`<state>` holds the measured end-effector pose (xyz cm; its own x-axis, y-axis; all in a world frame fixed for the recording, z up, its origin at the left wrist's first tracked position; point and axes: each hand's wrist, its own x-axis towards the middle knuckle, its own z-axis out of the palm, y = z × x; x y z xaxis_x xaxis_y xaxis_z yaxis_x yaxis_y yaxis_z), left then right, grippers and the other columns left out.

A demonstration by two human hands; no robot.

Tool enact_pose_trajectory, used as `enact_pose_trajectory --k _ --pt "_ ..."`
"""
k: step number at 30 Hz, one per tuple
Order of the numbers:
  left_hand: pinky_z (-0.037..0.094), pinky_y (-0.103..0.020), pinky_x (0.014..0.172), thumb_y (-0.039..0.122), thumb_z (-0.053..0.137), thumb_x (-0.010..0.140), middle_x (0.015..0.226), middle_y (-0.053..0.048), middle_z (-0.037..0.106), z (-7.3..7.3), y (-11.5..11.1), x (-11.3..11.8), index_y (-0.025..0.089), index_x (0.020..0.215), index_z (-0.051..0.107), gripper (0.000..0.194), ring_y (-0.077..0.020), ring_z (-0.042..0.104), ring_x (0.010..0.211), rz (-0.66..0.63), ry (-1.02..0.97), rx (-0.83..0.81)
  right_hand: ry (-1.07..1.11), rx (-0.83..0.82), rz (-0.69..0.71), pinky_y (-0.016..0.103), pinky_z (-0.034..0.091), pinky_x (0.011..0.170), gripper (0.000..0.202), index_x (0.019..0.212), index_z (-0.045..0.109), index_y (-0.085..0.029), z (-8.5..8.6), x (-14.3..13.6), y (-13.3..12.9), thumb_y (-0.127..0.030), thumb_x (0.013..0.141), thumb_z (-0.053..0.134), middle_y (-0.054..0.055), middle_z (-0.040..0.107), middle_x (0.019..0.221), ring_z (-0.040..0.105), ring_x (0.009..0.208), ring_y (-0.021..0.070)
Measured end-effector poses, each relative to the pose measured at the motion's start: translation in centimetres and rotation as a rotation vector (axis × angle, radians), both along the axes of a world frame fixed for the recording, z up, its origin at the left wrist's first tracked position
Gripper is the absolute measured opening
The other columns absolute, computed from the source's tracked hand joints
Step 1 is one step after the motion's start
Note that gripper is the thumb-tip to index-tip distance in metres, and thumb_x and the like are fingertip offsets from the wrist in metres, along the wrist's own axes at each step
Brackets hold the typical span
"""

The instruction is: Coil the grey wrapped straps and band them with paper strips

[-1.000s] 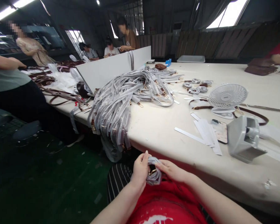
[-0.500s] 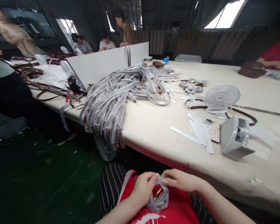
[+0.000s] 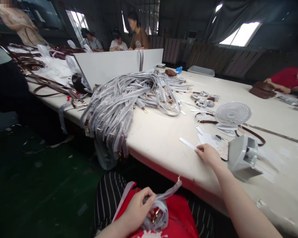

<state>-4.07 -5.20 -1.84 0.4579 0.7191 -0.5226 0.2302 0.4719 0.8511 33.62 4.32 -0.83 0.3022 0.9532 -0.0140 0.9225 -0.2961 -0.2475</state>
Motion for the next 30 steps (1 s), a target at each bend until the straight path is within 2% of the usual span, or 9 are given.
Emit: enact_pose_trajectory --k 2,4,7,11,13,16,19,24,30 --pt "0.043 -0.024 0.054 0.055 0.054 0.081 0.061 0.003 0.055 0.4 0.0 -0.1 0.020 0.081 0.052 0.035 -0.0145 0.057 0.056 -0.017 0.007 0.007 0.021 -0.036 0.006 0.034 0.045 0.065 0.010 0.077 0.069 -0.019 0.3 0.3 0.6 -0.027 0.078 0.064 0.009 0.071 0.080 0.065 0.073 0.0261" --pt "0.039 -0.023 0.052 0.054 0.052 0.084 0.057 0.005 0.052 0.3 0.0 -0.2 0.019 0.083 0.054 0.035 -0.0119 0.051 0.050 -0.033 0.004 0.053 0.037 -0.030 0.021 0.033 0.042 0.059 0.008 0.072 0.066 -0.021 0.5 -0.2 0.6 -0.025 0.077 0.063 0.005 0.069 0.070 0.063 0.065 0.0236" --pt "0.037 -0.022 0.050 0.053 0.052 0.085 0.064 0.002 0.056 -0.3 -0.2 -0.5 0.016 0.089 0.059 0.038 -0.0093 0.049 0.047 -0.036 -0.025 0.081 0.061 0.045 0.059 0.034 0.043 0.065 0.011 0.077 0.065 -0.023 0.7 -2.5 -0.9 -0.026 0.082 0.055 0.005 0.071 0.078 0.064 0.075 0.0245" --pt "0.038 -0.022 0.048 0.053 0.054 0.085 0.073 -0.001 0.062 -0.9 -0.4 -0.4 0.015 0.099 0.066 0.043 -0.0097 0.051 0.049 -0.026 -0.026 0.070 0.206 0.147 0.102 0.032 0.049 0.075 0.023 0.086 0.068 -0.026 1.5 -6.0 -4.2 -0.044 0.086 0.054 0.003 0.075 0.089 0.067 0.083 0.0228" --pt "0.039 -0.022 0.048 0.053 0.055 0.084 0.077 -0.003 0.064 -0.9 -0.4 -0.2 0.014 0.099 0.068 0.043 -0.0098 0.053 0.049 -0.020 -0.016 0.073 0.341 0.196 0.081 0.031 0.050 0.070 0.028 0.084 0.069 -0.025 2.2 -6.6 -5.2 -0.052 0.083 0.058 0.002 0.075 0.083 0.068 0.077 0.0226" --pt "0.042 -0.023 0.049 0.051 0.055 0.084 0.090 -0.007 0.066 -0.6 -0.2 0.2 0.014 0.097 0.069 0.042 -0.0098 0.055 0.050 -0.030 -0.002 0.101 0.460 0.191 -0.022 0.031 0.048 0.061 0.034 0.080 0.068 -0.024 2.8 -6.0 -5.0 -0.057 0.080 0.060 0.002 0.072 0.069 0.066 0.065 0.0225" --pt "0.043 -0.024 0.049 0.049 0.054 0.084 0.096 -0.008 0.067 -0.4 0.0 0.5 0.015 0.097 0.070 0.040 -0.0100 0.055 0.051 -0.054 0.026 0.126 0.462 0.139 -0.064 0.030 0.048 0.059 0.037 0.080 0.066 -0.022 2.3 -4.5 -4.0 -0.056 0.084 0.054 0.002 0.071 0.065 0.068 0.061 0.0218" --pt "0.041 -0.023 0.049 0.049 0.052 0.084 0.088 -0.006 0.067 -0.4 0.2 0.6 0.015 0.096 0.070 0.040 -0.0096 0.053 0.049 -0.041 0.038 0.135 0.356 0.082 0.016 0.031 0.050 0.059 0.034 0.079 0.070 -0.024 0.5 -3.2 -3.5 -0.052 0.085 0.054 0.001 0.074 0.070 0.069 0.065 0.0226" --pt "0.037 -0.023 0.047 0.051 0.052 0.083 0.069 -0.001 0.061 -0.3 0.3 0.8 0.013 0.092 0.069 0.043 -0.0103 0.050 0.047 -0.014 0.044 0.095 0.108 0.191 0.096 0.041 0.046 0.081 0.034 0.083 0.074 -0.024 -1.0 -3.7 -4.2 -0.049 0.089 0.052 0.008 0.073 0.099 0.061 0.097 0.0308"
